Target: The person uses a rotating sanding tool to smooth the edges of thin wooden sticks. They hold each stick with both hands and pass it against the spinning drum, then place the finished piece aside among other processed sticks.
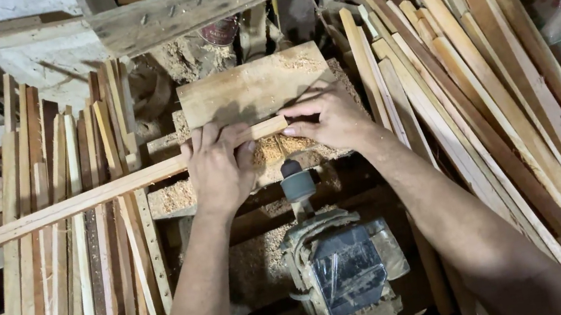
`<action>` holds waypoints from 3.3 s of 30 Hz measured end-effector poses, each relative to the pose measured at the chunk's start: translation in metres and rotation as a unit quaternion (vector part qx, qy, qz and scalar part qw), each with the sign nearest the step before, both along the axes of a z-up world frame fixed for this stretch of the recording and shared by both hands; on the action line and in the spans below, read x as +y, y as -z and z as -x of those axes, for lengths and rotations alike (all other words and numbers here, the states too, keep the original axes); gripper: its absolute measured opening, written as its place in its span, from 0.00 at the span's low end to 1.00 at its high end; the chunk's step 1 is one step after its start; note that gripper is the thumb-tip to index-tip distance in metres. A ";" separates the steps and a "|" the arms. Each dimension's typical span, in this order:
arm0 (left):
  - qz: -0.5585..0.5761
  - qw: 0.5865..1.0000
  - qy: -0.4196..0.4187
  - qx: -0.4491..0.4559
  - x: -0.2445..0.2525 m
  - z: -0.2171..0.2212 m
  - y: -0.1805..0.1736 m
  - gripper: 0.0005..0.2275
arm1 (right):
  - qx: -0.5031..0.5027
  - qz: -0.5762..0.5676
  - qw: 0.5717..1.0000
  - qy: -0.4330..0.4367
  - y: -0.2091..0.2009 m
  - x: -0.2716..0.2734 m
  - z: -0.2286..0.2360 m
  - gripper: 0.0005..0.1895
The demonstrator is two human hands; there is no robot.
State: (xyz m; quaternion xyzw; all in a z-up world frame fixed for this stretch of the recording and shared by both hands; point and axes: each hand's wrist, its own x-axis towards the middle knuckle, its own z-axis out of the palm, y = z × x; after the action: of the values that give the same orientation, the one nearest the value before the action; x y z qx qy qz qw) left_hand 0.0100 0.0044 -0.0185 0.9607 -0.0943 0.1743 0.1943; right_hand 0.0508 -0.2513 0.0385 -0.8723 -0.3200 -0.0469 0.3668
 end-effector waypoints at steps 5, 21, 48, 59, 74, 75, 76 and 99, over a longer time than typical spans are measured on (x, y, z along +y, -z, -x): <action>0.023 1.000 0.000 -0.003 0.000 0.000 -0.003 0.11 | -0.064 -0.029 0.997 -0.010 0.014 -0.004 -0.008 0.15; 0.038 0.999 0.019 -0.022 -0.005 0.015 -0.037 0.09 | -0.012 -0.026 1.000 -0.001 0.021 -0.008 -0.009 0.14; 0.022 0.999 0.016 -0.028 -0.002 0.006 -0.030 0.11 | 0.050 -0.022 0.998 0.019 -0.029 0.005 0.010 0.15; -0.092 0.987 -0.097 0.085 0.118 0.063 -0.054 0.16 | 0.194 -0.180 0.953 0.149 -0.063 -0.006 0.023 0.21; -0.136 0.980 -0.128 -0.073 0.090 0.141 -0.083 0.14 | 0.549 -0.364 0.741 0.133 -0.132 0.106 0.099 0.31; -0.104 0.984 -0.129 -0.058 0.091 0.151 -0.096 0.14 | 0.542 -0.368 0.743 0.137 -0.135 0.106 0.101 0.29; -0.072 0.988 -0.130 -0.042 0.093 0.159 -0.108 0.14 | 0.534 -0.373 0.745 0.140 -0.138 0.107 0.103 0.27; 0.079 0.931 -0.328 0.142 0.270 0.324 -0.088 0.14 | 0.515 -0.297 0.794 0.127 -0.048 0.395 0.136 0.28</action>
State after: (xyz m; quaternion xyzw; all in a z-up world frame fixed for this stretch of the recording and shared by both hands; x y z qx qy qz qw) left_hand -0.3139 0.2746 0.0699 0.9343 0.2683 0.0974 0.2134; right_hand -0.0857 0.1434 0.0865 -0.6484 0.0593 0.2705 0.7091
